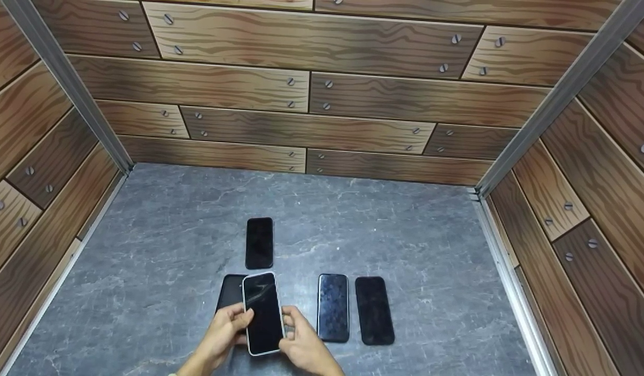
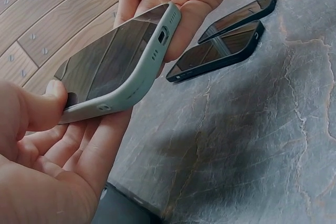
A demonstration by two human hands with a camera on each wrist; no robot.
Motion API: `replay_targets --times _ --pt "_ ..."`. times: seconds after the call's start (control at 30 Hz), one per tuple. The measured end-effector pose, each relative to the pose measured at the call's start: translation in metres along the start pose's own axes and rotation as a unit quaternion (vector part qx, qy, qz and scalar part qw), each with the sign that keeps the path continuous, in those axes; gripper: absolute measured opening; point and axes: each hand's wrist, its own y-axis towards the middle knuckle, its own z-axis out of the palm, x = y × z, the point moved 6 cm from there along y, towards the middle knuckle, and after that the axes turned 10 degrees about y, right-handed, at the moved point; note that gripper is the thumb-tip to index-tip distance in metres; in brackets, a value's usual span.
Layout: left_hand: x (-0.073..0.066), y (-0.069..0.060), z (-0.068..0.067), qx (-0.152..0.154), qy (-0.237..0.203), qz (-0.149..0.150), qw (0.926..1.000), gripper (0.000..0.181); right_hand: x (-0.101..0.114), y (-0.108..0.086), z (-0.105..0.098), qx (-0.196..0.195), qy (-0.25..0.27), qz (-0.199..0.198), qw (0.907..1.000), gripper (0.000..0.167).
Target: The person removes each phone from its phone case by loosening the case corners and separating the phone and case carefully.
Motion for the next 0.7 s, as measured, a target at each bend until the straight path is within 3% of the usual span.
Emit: replay_targets --times 0.13,0.37,0.57,0.7 --pt "-0.0001 -0.0008 0.0003 -0.004 0.0 0.004 1.0 0.027 0.0007 0.0001 0.0004 -0.005 0.007 0.001 1.0 0.062" --pt "-0.0024 -0.0009 0.0033 0.013 -0.051 -0.008 0.9986 0.024 0.0041 0.0016 0.0013 -0.011 0.02 -0.017 0.9996 0.056" --pt "-0.0035 0.0004 0.0002 0.009 -0.039 -0.003 0.9992 0.025 0.0043 0.0026 0.0004 0.014 0.01 -0.024 0.9996 0.06" --pt "0.0 0.0016 -0.0003 0.016 -0.032 -0.01 0.9993 0.031 0.0019 -0.0003 0.0006 0.023 0.034 -0.014 0.9991 0.06"
